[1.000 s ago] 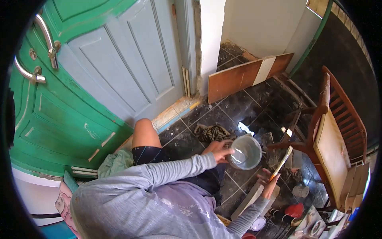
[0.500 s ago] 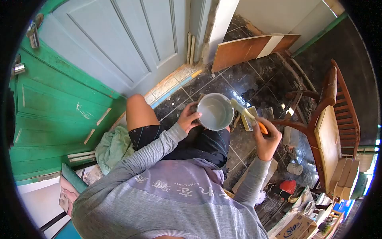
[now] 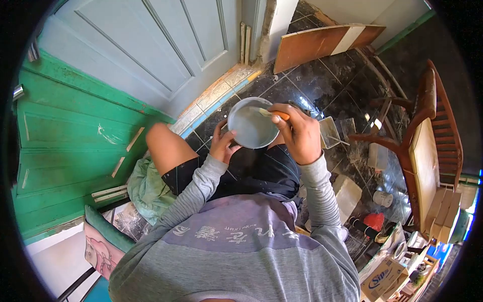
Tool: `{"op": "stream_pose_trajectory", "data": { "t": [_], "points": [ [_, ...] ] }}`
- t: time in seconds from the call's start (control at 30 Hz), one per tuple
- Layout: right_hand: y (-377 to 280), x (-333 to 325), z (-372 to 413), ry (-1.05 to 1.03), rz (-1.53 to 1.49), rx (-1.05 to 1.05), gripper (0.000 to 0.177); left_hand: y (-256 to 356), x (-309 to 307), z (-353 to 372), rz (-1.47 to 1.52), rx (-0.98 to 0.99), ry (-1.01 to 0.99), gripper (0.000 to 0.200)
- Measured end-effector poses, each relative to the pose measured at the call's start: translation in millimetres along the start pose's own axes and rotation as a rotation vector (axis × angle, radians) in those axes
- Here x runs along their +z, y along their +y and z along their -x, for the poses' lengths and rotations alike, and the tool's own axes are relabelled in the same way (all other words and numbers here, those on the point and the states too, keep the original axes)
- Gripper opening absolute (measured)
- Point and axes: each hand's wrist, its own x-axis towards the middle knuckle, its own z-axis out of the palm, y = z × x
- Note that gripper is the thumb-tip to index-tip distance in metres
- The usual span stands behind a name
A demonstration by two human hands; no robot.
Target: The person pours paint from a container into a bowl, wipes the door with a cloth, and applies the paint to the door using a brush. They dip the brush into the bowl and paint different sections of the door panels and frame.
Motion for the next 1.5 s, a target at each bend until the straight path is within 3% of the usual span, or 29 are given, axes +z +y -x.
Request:
{"op": "stream_pose_trajectory", "data": {
  "t": [0.3,0.53,0.8,1.03,1.13,1.4,1.5],
  "points": [
    [11.1,18.8,-8.5,-0.117,-0.06,0.06,0.024,12.9,-2.6,10.6,-0.032,0.02,0.068,0.059],
    [9.3,28.4,-17.3,-0.221,0.095,-0.043,0.034,11.7,1.5,9.0,-0.009,0.03,0.066,0.06],
    [23.4,45.4,-22.4,-0.298,0.22,-0.096,0.022,13.0,-6.9,5.4,-0.117,0.022,0.028,0.065],
    [13.1,11.4,-26.3,-0.015,0.066,-0.167,0.027,16.6,-3.2,5.4,-0.016,0.061,0.081,0.062],
    [16.7,4.5,-19.0,0.026,-0.096,0.095,0.026,18.0,-1.2,2.5,-0.013,0.068,0.07,0.062],
    [46.1,15.1,0.2,0.292,-0.427,0.366,0.018,23.3,3.7,-0.9,-0.048,0.067,0.078,0.061],
    [42.0,15.3,0.9,0.283,-0.259,0.296,0.017,21.5,7.1,-2.6,-0.028,0.086,0.092,0.059]
  ]
}}
